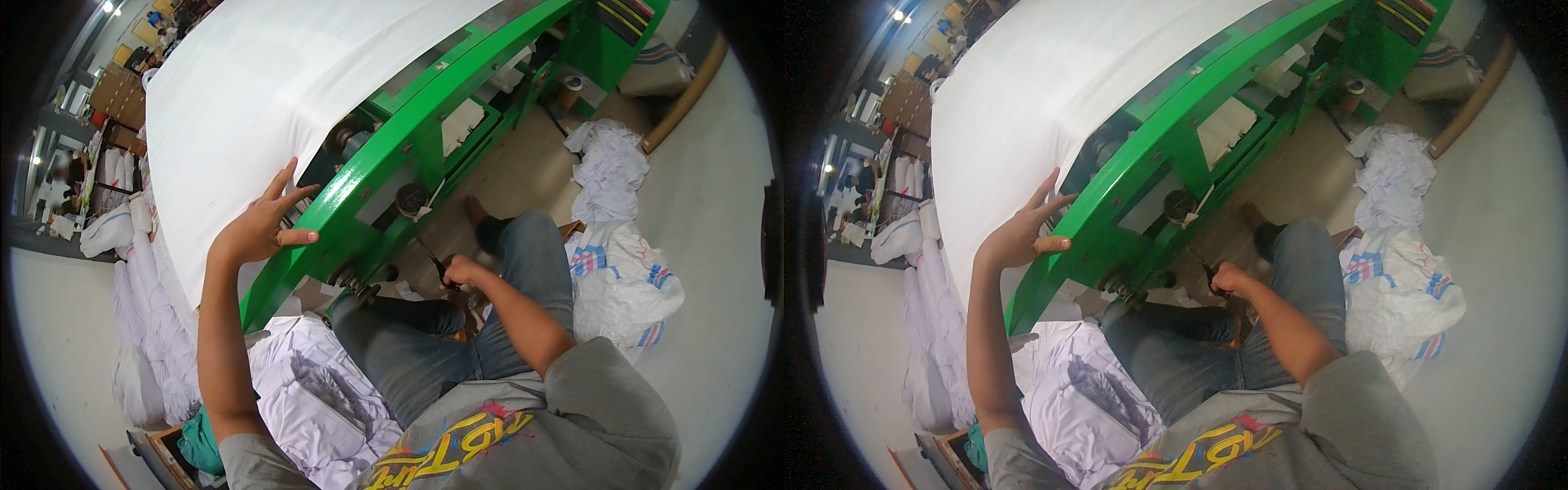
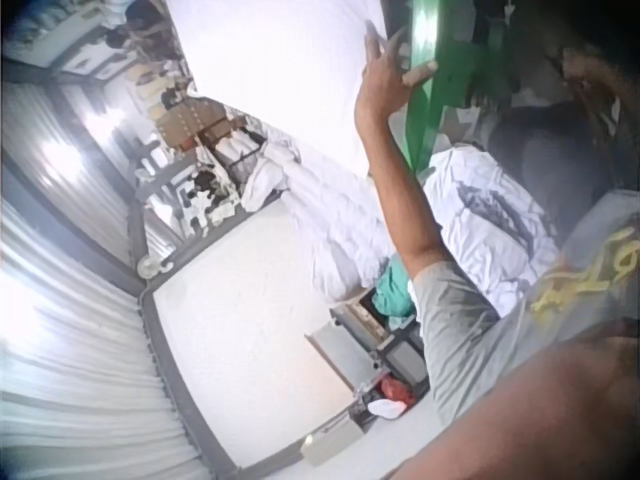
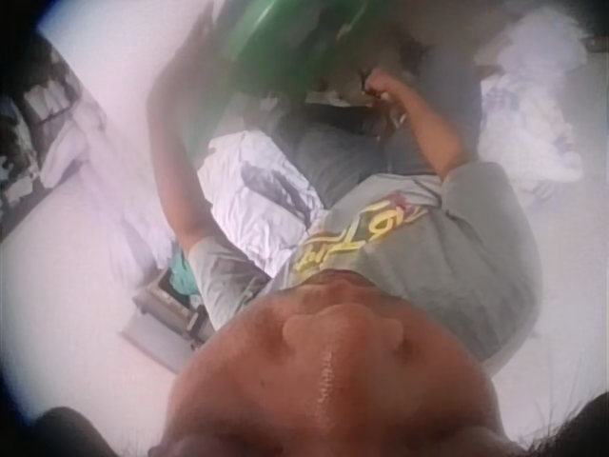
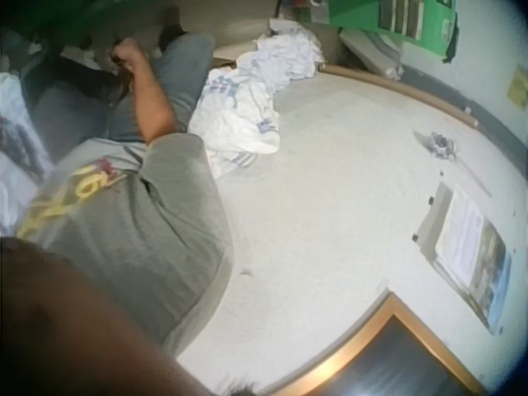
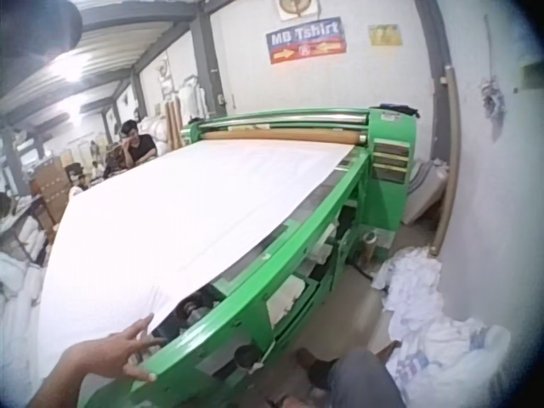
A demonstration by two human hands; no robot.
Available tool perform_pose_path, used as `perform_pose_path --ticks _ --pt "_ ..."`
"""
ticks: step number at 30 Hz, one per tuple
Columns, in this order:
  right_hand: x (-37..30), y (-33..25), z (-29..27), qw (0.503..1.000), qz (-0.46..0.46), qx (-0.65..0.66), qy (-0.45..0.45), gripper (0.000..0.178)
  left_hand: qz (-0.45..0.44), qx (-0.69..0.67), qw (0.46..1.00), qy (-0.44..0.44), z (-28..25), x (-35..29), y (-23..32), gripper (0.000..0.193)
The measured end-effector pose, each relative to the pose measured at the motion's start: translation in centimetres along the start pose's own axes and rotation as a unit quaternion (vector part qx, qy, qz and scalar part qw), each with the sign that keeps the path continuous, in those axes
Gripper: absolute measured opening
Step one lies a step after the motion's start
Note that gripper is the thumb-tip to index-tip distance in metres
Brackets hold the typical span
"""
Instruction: The person adjusts a large white fabric sheet on a printing machine, uses scissors to cut the fabric, and manipulates a crank or handle on the side of the green machine.
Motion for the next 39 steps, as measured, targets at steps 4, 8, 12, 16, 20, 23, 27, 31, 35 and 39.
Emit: perform_pose_path --ticks 4,8,12,16,20,23,27,31,35,39 --pt "-0.5 -0.7 0.7 0.999 0.018 -0.04 -0.03 0.042 0.018 -0.001 1.0 0.015 0.2 -0.1 -0.4 0.099" --pt "0.0 -0.1 1.1 0.979 -0.173 -0.036 0.098 0.086 0.023 0.012 1.0 0.011 0.1 0.3 0.1 0.099" --pt "-0.4 -1.0 0.5 0.949 -0.186 -0.148 0.209 0.088 0.027 0.025 0.999 0.012 0.2 0.1 -0.3 0.1" --pt "0.0 -0.9 -0.1 0.943 -0.161 -0.139 0.256 0.083 0.024 0.026 0.999 0.011 0.2 0.1 -0.2 0.101" --pt "0.5 -0.1 -0.7 0.93 -0.189 -0.124 0.29 0.084 0.025 0.026 0.999 0.009 0.3 0.3 -0.3 0.102" --pt "0.0 -0.5 -0.7 0.926 -0.195 -0.144 0.29 0.078 0.022 0.021 1.0 0.006 0.2 0.2 -0.2 0.104" --pt "-0.7 -1.2 -0.9 0.916 -0.234 -0.131 0.298 0.075 0.022 0.024 0.999 0.005 0.3 0.2 -0.3 0.106" --pt "-0.2 -0.4 -0.7 0.916 -0.234 -0.127 0.3 0.074 0.02 0.002 1.0 0.003 0.2 0.4 -0.3 0.1" --pt "-0.8 -1.1 -0.9 0.923 -0.202 -0.129 0.299 0.071 0.022 -0.004 1.0 0.007 0.3 0.3 -0.5 0.101" --pt "-0.6 -1.0 -1.1 0.918 -0.228 -0.115 0.303 0.072 0.023 -0.009 1.0 0.008 0.3 0.3 -0.5 0.102"
Point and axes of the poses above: each hand's wrist, its own x-axis towards the middle knuckle, its own z-axis out of the palm, y = z × x, the point moved 3 cm from there along x, towards the middle knuckle, and after that the axes turned 4 degrees about y, right-handed, at the moved point
